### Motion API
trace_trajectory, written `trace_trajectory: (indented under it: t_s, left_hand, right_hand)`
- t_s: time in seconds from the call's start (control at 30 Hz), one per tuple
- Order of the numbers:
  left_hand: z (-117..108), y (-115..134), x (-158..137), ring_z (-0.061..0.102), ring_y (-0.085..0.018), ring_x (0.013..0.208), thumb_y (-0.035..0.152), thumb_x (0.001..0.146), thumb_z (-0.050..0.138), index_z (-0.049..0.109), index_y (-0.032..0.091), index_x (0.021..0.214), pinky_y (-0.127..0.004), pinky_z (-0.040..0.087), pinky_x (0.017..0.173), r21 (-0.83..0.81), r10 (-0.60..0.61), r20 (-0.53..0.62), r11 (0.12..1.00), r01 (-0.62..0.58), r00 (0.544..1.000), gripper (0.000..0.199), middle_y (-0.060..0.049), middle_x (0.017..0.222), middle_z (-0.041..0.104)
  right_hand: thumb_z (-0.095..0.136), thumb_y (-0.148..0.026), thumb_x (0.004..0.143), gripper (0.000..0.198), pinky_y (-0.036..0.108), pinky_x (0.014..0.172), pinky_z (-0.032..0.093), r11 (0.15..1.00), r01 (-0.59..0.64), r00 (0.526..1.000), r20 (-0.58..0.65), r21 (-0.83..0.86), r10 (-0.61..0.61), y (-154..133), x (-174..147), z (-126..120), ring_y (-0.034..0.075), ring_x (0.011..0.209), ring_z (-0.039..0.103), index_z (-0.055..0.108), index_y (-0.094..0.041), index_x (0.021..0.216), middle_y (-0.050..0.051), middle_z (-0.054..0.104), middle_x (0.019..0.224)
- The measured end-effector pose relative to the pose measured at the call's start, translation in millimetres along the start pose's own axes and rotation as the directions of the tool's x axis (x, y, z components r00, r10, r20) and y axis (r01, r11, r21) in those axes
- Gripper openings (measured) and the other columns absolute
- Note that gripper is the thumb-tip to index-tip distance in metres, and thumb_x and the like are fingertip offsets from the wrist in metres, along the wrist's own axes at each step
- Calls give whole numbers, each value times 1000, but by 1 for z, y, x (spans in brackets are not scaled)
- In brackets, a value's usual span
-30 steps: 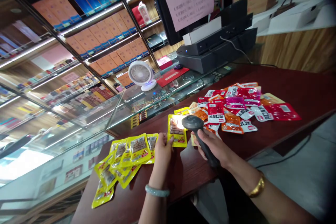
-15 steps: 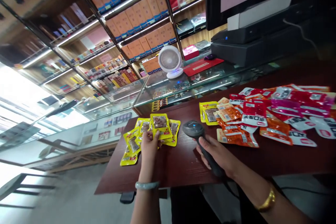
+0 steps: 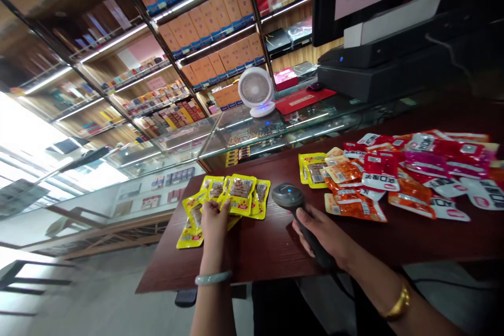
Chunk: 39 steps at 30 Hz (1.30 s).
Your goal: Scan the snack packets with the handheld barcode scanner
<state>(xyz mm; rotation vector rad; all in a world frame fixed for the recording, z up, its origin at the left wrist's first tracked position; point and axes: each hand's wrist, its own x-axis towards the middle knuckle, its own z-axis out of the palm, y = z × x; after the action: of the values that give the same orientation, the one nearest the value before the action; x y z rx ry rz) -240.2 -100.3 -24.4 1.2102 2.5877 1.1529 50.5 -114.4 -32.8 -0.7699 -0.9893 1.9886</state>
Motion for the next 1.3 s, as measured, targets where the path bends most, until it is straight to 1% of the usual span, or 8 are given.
trace_trajectory:
  t_s: [0.1,0.23,0.3,0.4,0.53,0.8,1.07,1.3]
  left_hand:
    - [-6,8,-2,58,-20,75,55,74,61,46,22,81,-36,47,73,125,20,-13,992,-18,1000,37,0,78,56]
    - [-6,33,-11,54,-28,104,54,79,56,50,21,94,-43,43,91,246,206,-208,957,-153,956,37,-8,100,58]
    - [5,52,-20,55,-27,103,53,80,55,53,21,97,-42,42,92,219,299,-205,942,-254,932,37,-8,101,59]
    - [37,85,-38,59,-22,92,49,82,56,60,21,91,-37,45,86,81,439,4,895,-438,899,30,-6,93,63]
    - [88,128,-60,62,-21,89,43,86,54,68,20,90,-33,45,82,-44,527,368,833,-552,766,27,-8,92,69]
    - [134,184,-78,64,-26,96,24,86,51,70,15,95,-31,43,80,91,497,538,768,-633,681,23,-17,100,70]
    - [140,189,-85,65,-26,92,27,87,51,62,15,97,-31,42,74,54,450,540,824,-563,711,19,-17,98,70]
    - [115,148,-75,62,-18,74,34,84,59,52,20,91,-25,38,63,-121,400,463,912,-391,791,16,-5,84,67]
  right_hand:
    - [62,-63,81,46,14,31,35,1000,26,1000,3,14,-26,-2,-3,-6,2,34,44,43,-21,83,-9,52,62]
    - [62,-62,82,44,15,31,36,998,45,999,-18,49,-45,-9,-7,-17,3,34,44,45,-22,86,-9,52,62]
    - [62,-62,82,44,15,31,36,996,65,997,-47,65,-62,-13,-9,-25,3,34,45,45,-22,88,-9,52,62]
    - [63,-63,81,45,15,31,36,991,100,992,-91,93,-91,-20,-14,-37,4,34,45,45,-22,89,-9,52,62]
    - [62,-63,81,44,15,31,35,983,121,984,-144,135,-101,-28,-22,-51,4,35,45,47,-22,92,-9,51,62]
    - [63,-63,80,45,17,31,35,977,173,973,-173,126,-150,-35,-31,-62,5,35,44,50,-21,93,-9,49,61]
    - [60,-64,81,45,18,32,35,978,195,962,-206,67,-178,-37,-31,-67,5,35,45,51,-21,90,-8,52,63]
    - [62,-65,80,45,18,33,36,979,201,952,-241,36,-187,-38,-30,-71,6,36,46,51,-22,89,-8,52,64]
